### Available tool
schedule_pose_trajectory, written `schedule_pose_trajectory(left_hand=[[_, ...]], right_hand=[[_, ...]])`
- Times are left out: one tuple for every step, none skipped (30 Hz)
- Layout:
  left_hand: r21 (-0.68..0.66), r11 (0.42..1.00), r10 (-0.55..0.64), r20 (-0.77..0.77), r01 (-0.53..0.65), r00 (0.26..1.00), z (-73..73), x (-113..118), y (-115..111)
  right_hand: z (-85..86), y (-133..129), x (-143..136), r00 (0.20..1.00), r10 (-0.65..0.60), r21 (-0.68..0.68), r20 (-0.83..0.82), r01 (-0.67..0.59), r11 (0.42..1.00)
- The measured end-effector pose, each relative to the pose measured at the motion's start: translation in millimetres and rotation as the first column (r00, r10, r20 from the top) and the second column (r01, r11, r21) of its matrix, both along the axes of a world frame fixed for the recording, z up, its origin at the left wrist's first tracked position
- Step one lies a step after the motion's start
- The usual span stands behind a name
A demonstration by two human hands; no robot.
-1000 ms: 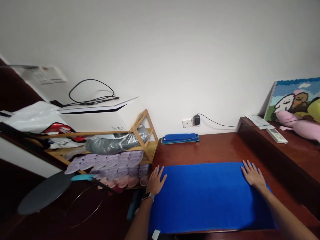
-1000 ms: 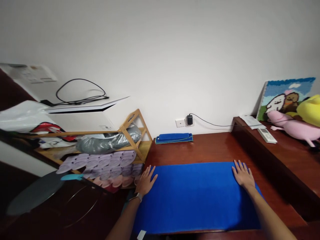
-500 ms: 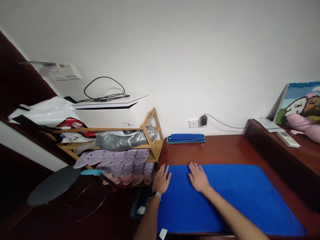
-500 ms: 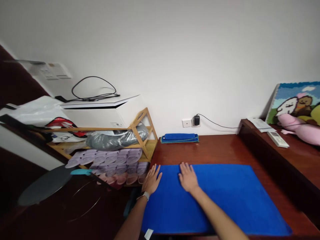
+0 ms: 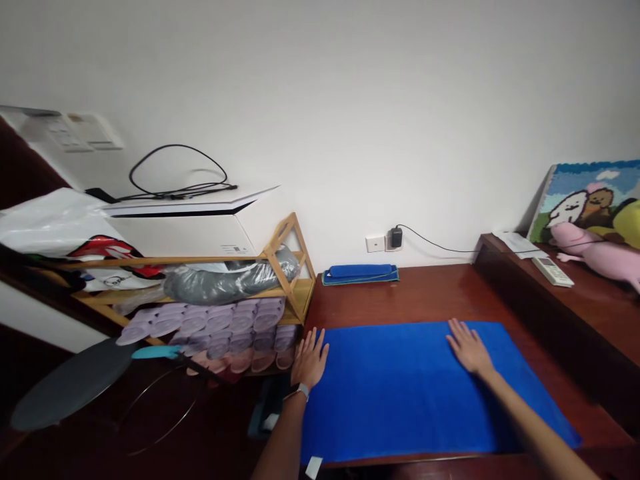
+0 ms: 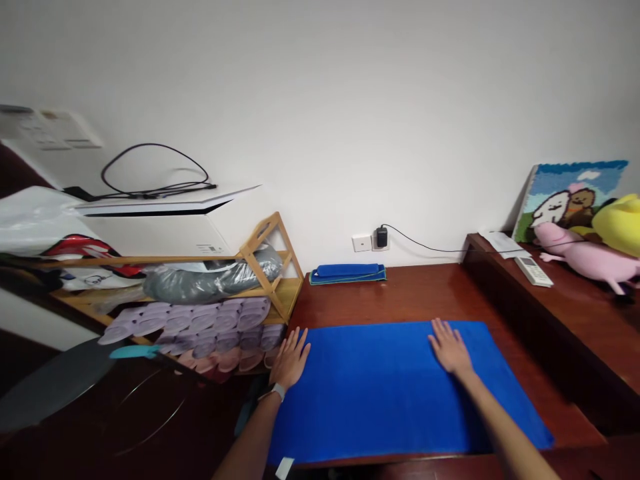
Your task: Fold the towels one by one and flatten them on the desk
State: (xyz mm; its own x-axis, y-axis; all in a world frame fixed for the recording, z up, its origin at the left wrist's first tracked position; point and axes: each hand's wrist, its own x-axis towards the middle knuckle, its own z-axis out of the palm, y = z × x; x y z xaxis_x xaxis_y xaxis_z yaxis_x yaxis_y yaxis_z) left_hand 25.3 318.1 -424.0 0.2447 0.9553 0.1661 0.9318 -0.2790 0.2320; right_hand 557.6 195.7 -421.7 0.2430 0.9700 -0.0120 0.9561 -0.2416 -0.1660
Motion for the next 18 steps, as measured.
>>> schedule_pose_trajectory(left_hand=[[0.004, 1.000, 0.000, -0.011, 0.000, 1.000, 0.3, 0.1, 0.3], [0.010, 1.000, 0.002, -0.025, -0.001, 1.000, 0.5, 0.1, 0.7], [0.016, 1.000, 0.003, -0.041, -0.002, 0.999, 0.5, 0.0, 1.0], [0.023, 1.000, 0.003, -0.058, -0.001, 0.998, 0.3, -0.2, 1.3], [0.029, 1.000, 0.001, -0.077, 0.001, 0.997, 0.0, -0.3, 1.4], [0.033, 0.999, 0.000, -0.094, 0.004, 0.996, -0.5, -0.3, 1.5], [0.037, 0.999, -0.001, -0.109, 0.005, 0.994, -0.8, -0.2, 1.6], [0.038, 0.999, -0.002, -0.122, 0.007, 0.993, -0.9, 0.1, 1.6], [0.038, 0.999, -0.004, -0.132, 0.009, 0.991, -0.4, 0.7, 1.7], [0.035, 0.999, -0.006, -0.139, 0.011, 0.990, 1.0, 1.5, 1.9], [0.026, 1.000, -0.008, -0.142, 0.011, 0.990, 3.5, 2.3, 2.2], [0.012, 1.000, -0.010, -0.144, 0.012, 0.990, 7.1, 2.9, 2.6], [-0.004, 1.000, -0.013, -0.144, 0.013, 0.989, 11.9, 3.2, 3.0], [-0.020, 1.000, -0.018, -0.146, 0.015, 0.989, 17.4, 3.1, 3.2], [-0.026, 1.000, -0.021, -0.145, 0.017, 0.989, 23.4, 2.4, 2.6], [-0.015, 1.000, -0.022, -0.139, 0.020, 0.990, 29.2, 1.4, 0.7], [0.018, 1.000, -0.019, -0.125, 0.021, 0.992, 34.3, 0.2, -3.0], [0.062, 0.998, -0.015, -0.102, 0.021, 0.995, 38.2, -0.8, -9.0]], right_hand=[[-5.5, -11.5, 36.3, 0.997, -0.077, -0.039, 0.026, 0.078, 0.996], [-10.6, -21.8, 67.2, 0.989, -0.139, -0.053, 0.046, 0.142, 0.988], [-15.2, -30.3, 91.5, 0.981, -0.185, -0.057, 0.057, 0.188, 0.980], [-19.2, -36.9, 109.1, 0.975, -0.214, -0.064, 0.065, 0.218, 0.974], [-22.5, -41.4, 120.3, 0.971, -0.230, -0.064, 0.069, 0.234, 0.970], [-25.0, -44.0, 126.1, 0.969, -0.236, -0.064, 0.071, 0.240, 0.969], [-26.7, -45.1, 127.7, 0.969, -0.237, -0.062, 0.072, 0.241, 0.969], [-27.5, -45.2, 126.7, 0.969, -0.238, -0.058, 0.072, 0.242, 0.969], [-27.2, -44.6, 124.5, 0.968, -0.239, -0.058, 0.070, 0.243, 0.968], [-25.7, -43.8, 122.3, 0.969, -0.239, -0.061, 0.066, 0.243, 0.968], [-23.1, -43.0, 120.8, 0.969, -0.241, -0.067, 0.059, 0.244, 0.967], [-19.2, -42.3, 120.1, 0.969, -0.242, -0.078, 0.050, 0.245, 0.966], [-14.3, -41.4, 120.0, 0.969, -0.244, -0.094, 0.039, 0.247, 0.965], [-8.4, -40.4, 119.6, 0.968, -0.248, -0.112, 0.024, 0.250, 0.962], [-1.9, -39.1, 117.7, 0.966, -0.257, -0.122, 0.008, 0.256, 0.959], [5.0, -37.5, 113.1, 0.964, -0.266, -0.118, -0.007, 0.263, 0.958], [11.8, -35.5, 104.3, 0.964, -0.266, -0.090, -0.020, 0.263, 0.961], [18.3, -33.5, 90.3, 0.967, -0.253, -0.038, -0.029, 0.252, 0.967]])
